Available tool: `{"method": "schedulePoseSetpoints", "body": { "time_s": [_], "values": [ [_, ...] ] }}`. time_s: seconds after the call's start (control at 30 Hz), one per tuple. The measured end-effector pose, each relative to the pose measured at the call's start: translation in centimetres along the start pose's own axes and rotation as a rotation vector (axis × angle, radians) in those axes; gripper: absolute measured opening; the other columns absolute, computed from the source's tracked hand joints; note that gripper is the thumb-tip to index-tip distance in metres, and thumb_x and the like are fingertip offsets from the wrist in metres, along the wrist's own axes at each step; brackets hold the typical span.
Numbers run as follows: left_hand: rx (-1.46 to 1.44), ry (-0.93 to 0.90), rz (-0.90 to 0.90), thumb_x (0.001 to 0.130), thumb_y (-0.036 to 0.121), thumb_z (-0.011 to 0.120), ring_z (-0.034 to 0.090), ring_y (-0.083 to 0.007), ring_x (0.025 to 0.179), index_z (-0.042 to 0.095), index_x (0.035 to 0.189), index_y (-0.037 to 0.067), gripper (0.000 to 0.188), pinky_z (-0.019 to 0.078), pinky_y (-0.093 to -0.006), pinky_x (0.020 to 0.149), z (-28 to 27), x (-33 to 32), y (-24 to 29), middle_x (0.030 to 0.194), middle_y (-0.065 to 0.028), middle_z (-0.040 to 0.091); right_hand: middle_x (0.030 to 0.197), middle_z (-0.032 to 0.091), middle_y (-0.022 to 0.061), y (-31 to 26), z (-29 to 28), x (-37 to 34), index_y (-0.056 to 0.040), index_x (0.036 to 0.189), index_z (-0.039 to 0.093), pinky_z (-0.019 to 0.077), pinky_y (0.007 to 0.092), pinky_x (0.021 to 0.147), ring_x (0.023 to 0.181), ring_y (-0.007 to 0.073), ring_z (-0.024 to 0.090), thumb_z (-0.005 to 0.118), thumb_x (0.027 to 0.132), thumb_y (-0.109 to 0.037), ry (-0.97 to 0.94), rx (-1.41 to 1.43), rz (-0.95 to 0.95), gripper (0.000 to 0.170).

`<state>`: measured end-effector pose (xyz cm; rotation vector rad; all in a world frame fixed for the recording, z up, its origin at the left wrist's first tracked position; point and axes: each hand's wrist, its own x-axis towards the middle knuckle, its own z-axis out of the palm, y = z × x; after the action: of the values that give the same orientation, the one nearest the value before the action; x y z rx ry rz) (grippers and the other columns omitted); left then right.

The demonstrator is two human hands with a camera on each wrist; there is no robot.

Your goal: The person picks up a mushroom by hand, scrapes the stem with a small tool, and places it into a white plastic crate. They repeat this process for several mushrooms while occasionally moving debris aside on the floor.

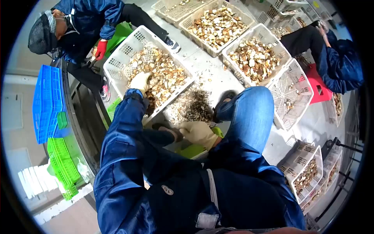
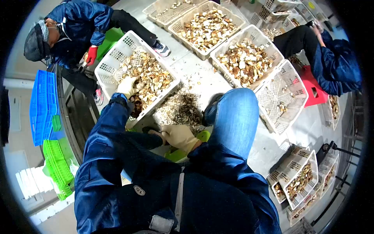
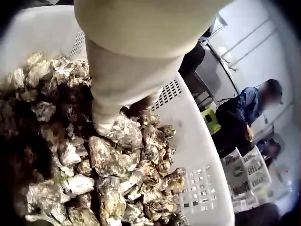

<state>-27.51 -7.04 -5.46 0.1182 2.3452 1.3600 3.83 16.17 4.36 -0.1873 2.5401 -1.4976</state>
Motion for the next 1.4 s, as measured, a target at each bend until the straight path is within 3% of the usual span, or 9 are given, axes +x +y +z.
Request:
{"method": "schedulePoseSetpoints", "body": {
  "time_s": [0.13,0.27,0.43,0.57,0.67,0.83,0.93,1.27,1.4],
  "values": [
    [1.078,0.027,0.214,0.090,0.030,0.067,0.062,-0.0325,0.100,0.067,0.110,0.001,0.035,0.0489,-0.0396,0.092,1.8,-4.7,7.5,0.109,-0.0210,0.063,0.080,0.068,0.0142,0.1,-0.7,-0.7,-0.0126,0.100,0.068,0.0526,0.0437,0.070,0.075,0.0349,0.066,0.056,0.095,-0.030,0.014,0.035,0.034,0.022],
    [0.235,0.164,0.033,0.093,0.035,0.065,0.060,-0.0359,0.112,0.057,0.131,0.001,0.052,0.0460,-0.0386,0.099,2.1,-6.8,5.3,0.116,-0.0250,0.063,0.096,0.071,0.0141,-0.8,-2.8,-0.1,-0.0103,0.106,0.070,0.0539,0.0401,0.079,0.087,0.0318,0.068,0.054,0.098,-0.034,-0.015,0.008,0.136,0.030],
    [-0.357,-0.202,0.183,0.100,0.021,0.053,0.064,-0.0311,0.105,0.053,0.127,-0.002,0.035,0.0532,-0.0400,0.091,2.7,-16.4,4.7,0.114,-0.0165,0.065,0.114,0.069,0.0164,0.2,-2.8,0.3,-0.0071,0.120,0.066,0.0522,0.0377,0.092,0.101,0.0285,0.067,0.059,0.097,-0.034,0.080,0.097,0.123,0.036],
    [-1.200,-0.413,-0.201,0.106,0.028,0.042,0.057,-0.0410,0.121,0.043,0.136,-0.002,0.043,0.0537,-0.0513,0.096,6.1,-23.6,9.6,0.123,-0.0193,0.062,0.112,0.069,0.0171,-1.1,-2.7,-0.3,-0.0052,0.119,0.067,0.0510,0.0381,0.091,0.102,0.0295,0.066,0.063,0.095,-0.036,0.212,0.254,0.150,0.039],
    [-1.120,-0.477,-0.024,0.103,0.028,0.051,0.064,-0.0314,0.107,0.049,0.133,-0.001,0.042,0.0542,-0.0448,0.094,8.0,-26.0,7.7,0.119,-0.0142,0.063,0.102,0.072,0.0160,-2.2,-3.1,-1.1,-0.0029,0.115,0.068,0.0528,0.0361,0.085,0.093,0.0239,0.068,0.064,0.095,-0.032,0.209,0.236,0.130,0.036],
    [-0.984,-0.312,-0.193,0.103,0.019,0.049,0.066,-0.0197,0.090,0.038,0.143,0.002,0.045,0.0584,-0.0323,0.077,10.2,-28.4,9.9,0.116,-0.0094,0.060,0.089,0.074,0.0116,-1.8,-2.8,-1.5,-0.0030,0.106,0.072,0.0545,0.0331,0.076,0.077,0.0196,0.069,0.064,0.095,-0.027,0.177,0.275,0.096,0.028],
    [-0.913,-0.416,-0.151,0.102,0.023,0.050,0.067,-0.0217,0.100,0.037,0.144,0.001,0.049,0.0617,-0.0329,0.070,10.2,-28.5,9.4,0.123,-0.0159,0.059,0.090,0.074,0.0144,-0.6,-2.4,-1.4,-0.0033,0.103,0.074,0.0533,0.0290,0.069,0.075,0.0159,0.068,0.063,0.095,-0.023,0.244,0.306,0.030,0.024],
    [-0.576,-0.291,-0.055,0.101,0.021,0.054,0.061,-0.0195,0.108,0.034,0.148,-0.002,0.056,0.0508,-0.0326,0.092,10.5,-28.3,7.5,0.130,-0.0142,0.057,0.056,0.048,-0.0024,-0.1,-3.1,-1.3,-0.0042,0.063,0.053,0.0333,0.0262,0.049,0.053,0.0064,0.039,0.065,0.094,-0.019,0.188,0.331,0.183,0.037],
    [-0.178,-0.211,0.175,0.100,0.023,0.058,0.058,-0.0151,0.110,0.038,0.147,-0.002,0.056,0.0488,-0.0280,0.093,10.4,-27.3,5.4,0.129,-0.0111,0.058,0.063,0.056,0.0060,-1.5,-3.4,-1.3,-0.0013,0.065,0.054,0.0402,0.0346,0.054,0.056,0.0142,0.050,0.065,0.091,-0.019,0.127,0.220,0.005,0.033]
  ]
}}
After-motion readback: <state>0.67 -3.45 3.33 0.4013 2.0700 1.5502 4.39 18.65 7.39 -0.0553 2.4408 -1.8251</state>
